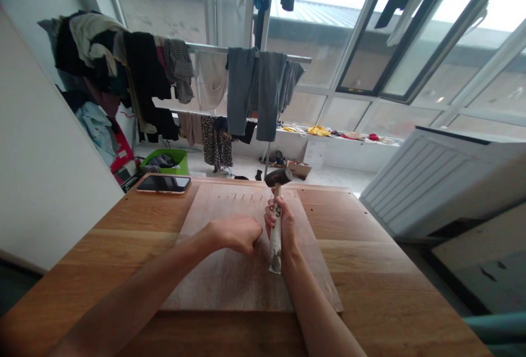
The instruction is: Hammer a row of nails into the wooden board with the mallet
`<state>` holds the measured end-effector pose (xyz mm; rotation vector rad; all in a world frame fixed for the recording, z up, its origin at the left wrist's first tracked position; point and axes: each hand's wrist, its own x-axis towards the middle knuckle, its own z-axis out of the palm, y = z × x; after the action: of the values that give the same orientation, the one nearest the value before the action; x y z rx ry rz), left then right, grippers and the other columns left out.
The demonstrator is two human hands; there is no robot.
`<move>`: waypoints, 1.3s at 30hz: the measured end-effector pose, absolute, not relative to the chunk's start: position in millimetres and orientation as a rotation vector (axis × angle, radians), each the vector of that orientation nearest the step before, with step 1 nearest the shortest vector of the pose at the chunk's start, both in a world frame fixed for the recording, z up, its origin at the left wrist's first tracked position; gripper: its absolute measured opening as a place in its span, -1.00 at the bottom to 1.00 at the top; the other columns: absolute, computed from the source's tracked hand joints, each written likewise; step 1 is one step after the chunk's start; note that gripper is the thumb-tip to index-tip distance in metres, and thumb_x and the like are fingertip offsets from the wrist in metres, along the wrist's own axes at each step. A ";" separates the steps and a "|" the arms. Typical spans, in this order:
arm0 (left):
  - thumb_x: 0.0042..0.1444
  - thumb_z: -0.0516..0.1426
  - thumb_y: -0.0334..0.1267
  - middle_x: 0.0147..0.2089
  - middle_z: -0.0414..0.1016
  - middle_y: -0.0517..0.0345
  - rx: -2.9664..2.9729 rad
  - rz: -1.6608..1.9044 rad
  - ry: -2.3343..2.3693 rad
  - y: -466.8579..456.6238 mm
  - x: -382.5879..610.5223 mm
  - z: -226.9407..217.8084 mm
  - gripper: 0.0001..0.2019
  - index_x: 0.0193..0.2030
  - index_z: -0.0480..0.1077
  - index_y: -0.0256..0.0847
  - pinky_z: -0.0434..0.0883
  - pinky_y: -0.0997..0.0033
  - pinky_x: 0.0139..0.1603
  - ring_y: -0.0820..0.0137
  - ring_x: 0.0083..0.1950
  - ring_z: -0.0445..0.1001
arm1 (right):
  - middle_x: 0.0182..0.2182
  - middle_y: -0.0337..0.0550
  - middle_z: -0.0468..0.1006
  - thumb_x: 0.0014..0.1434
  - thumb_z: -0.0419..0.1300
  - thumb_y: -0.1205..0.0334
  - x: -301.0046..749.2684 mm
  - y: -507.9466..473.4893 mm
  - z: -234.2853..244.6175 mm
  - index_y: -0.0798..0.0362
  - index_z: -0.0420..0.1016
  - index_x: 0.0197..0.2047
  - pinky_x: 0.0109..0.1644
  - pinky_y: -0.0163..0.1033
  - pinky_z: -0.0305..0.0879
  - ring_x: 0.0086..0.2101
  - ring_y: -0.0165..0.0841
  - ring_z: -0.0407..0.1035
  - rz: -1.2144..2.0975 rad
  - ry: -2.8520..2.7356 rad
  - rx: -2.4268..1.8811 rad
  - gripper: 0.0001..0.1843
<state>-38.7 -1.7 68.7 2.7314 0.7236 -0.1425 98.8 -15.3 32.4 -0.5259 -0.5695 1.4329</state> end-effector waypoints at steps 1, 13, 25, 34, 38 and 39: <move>-0.16 0.26 -0.31 -0.64 0.31 0.18 2.739 -0.097 0.738 -0.9 -39.0 66.1 -0.86 -0.62 0.39 -0.19 0.20 0.39 -0.53 0.37 -0.54 0.33 | -0.50 -0.44 0.32 0.10 0.27 0.27 98.3 -15.4 32.7 -0.03 0.37 -0.12 -0.75 -0.59 0.08 -0.71 -0.63 0.05 1.426 -0.578 -0.535 -0.73; -0.16 0.19 -0.49 -0.53 0.44 0.17 2.524 0.406 1.195 83.0 -114.7 70.0 -0.90 -0.51 0.46 -0.22 0.19 0.44 -0.44 0.40 -0.49 0.34 | -0.51 -0.42 0.32 0.07 0.28 0.22 94.1 -11.9 29.6 0.01 0.40 -0.07 -0.77 -0.57 0.00 -0.71 -0.63 0.00 1.426 -0.626 -0.559 -0.67; -0.04 0.14 -0.50 -0.44 0.52 0.14 2.451 0.649 1.193 102.3 -126.6 46.2 -0.85 -0.43 0.53 -0.24 0.28 0.48 -0.34 0.39 -0.39 0.43 | -0.51 -0.43 0.35 0.08 0.26 0.17 84.0 -12.6 27.1 -0.02 0.37 -0.06 -0.79 -0.55 -0.03 -0.73 -0.63 0.01 1.451 -0.709 -0.592 -0.65; -0.14 0.13 -0.50 -0.54 0.43 0.23 2.418 0.644 1.133 106.9 -128.9 37.8 -0.86 -0.50 0.49 -0.24 0.22 0.52 -0.44 0.46 -0.46 0.35 | -0.49 -0.40 0.37 0.10 0.24 0.15 77.1 -14.4 26.2 -0.02 0.41 0.00 -0.82 -0.50 -0.03 -0.74 -0.60 0.03 1.476 -0.769 -0.639 -0.63; -0.10 0.13 -0.48 -0.53 0.42 0.25 2.359 0.718 1.099 109.9 -126.7 27.7 -0.88 -0.46 0.49 -0.25 0.22 0.53 -0.44 0.48 -0.47 0.33 | -0.49 -0.40 0.38 0.11 0.24 0.14 74.2 -12.4 22.1 -0.01 0.42 0.05 -0.83 -0.49 -0.02 -0.75 -0.60 0.04 1.472 -0.799 -0.644 -0.59; -0.08 0.13 -0.46 -0.52 0.43 0.24 2.329 0.736 1.093 110.6 -126.7 25.0 -0.89 -0.44 0.50 -0.26 0.23 0.53 -0.43 0.48 -0.47 0.34 | -0.49 -0.39 0.39 0.12 0.24 0.14 72.5 -12.4 21.7 -0.01 0.42 0.05 -0.83 -0.49 -0.02 -0.75 -0.60 0.05 1.476 -0.808 -0.645 -0.59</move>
<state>-126.7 110.6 25.0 2.3291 1.0934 0.7359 72.5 -12.4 21.7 -0.6452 -0.8081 1.4756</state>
